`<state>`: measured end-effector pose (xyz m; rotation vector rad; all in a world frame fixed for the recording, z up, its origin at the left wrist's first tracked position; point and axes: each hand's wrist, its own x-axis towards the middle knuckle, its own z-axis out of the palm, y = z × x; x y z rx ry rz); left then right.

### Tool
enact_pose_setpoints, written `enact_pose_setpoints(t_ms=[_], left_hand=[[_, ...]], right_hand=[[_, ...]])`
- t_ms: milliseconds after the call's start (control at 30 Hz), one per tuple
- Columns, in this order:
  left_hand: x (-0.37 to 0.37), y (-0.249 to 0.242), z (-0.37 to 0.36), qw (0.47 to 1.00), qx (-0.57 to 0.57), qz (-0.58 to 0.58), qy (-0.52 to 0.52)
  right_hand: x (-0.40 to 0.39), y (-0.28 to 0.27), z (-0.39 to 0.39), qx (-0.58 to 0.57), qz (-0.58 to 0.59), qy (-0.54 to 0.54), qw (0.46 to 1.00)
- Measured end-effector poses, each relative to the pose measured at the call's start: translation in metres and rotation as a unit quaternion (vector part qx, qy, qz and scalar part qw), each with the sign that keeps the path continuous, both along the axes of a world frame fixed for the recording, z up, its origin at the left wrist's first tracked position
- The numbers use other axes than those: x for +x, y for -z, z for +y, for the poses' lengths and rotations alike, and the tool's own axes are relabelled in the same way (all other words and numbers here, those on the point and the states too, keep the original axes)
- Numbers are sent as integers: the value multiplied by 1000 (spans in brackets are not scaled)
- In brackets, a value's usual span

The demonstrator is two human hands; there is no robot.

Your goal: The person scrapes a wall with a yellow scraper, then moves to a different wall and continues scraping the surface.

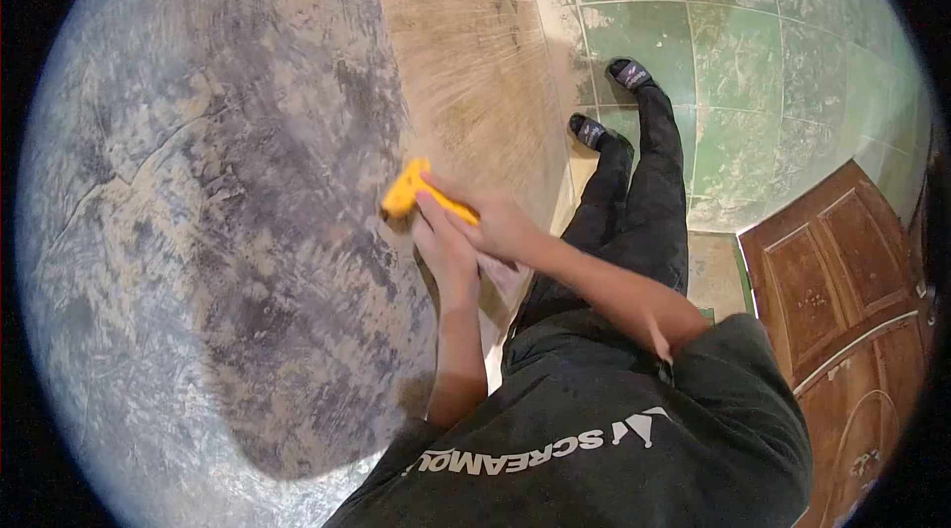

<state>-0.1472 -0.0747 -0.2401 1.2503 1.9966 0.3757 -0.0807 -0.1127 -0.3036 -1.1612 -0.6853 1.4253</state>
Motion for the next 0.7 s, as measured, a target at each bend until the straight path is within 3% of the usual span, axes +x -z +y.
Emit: enact_pose_setpoints(t_ms=[33, 67, 133, 167, 233, 267, 333, 533, 700], left_hand=[[-3, 1, -13, 1000, 1, 10, -19], [0, 5, -24, 995, 38, -57, -72], [3, 2, -10, 995, 7, -68, -72], [0, -1, -10, 994, -31, -75, -77], [0, 13, -20, 990, -18, -87, -106], [0, 16, -27, 995, -9, -51, -80], [2, 16, -38, 998, 5, -17, -58], [-30, 11, -81, 983, 12, -132, -127], [-54, 17, -110, 993, 63, -2, -104]], right_hand=[[0, -1, -9, 24, -12, 17, 1000], [-2, 0, -11, 26, -13, 17, 999], [5, -8, -9, -62, -12, -97, 993], [12, -10, -8, -67, -6, -98, 993], [36, -9, 0, -102, 29, -213, 971], [27, -2, -9, -105, 31, -217, 970], [4, 10, -26, 24, 13, -33, 999], [-17, -1, -59, 6, -37, -62, 997], [-21, -1, -74, 24, -43, -111, 993]])
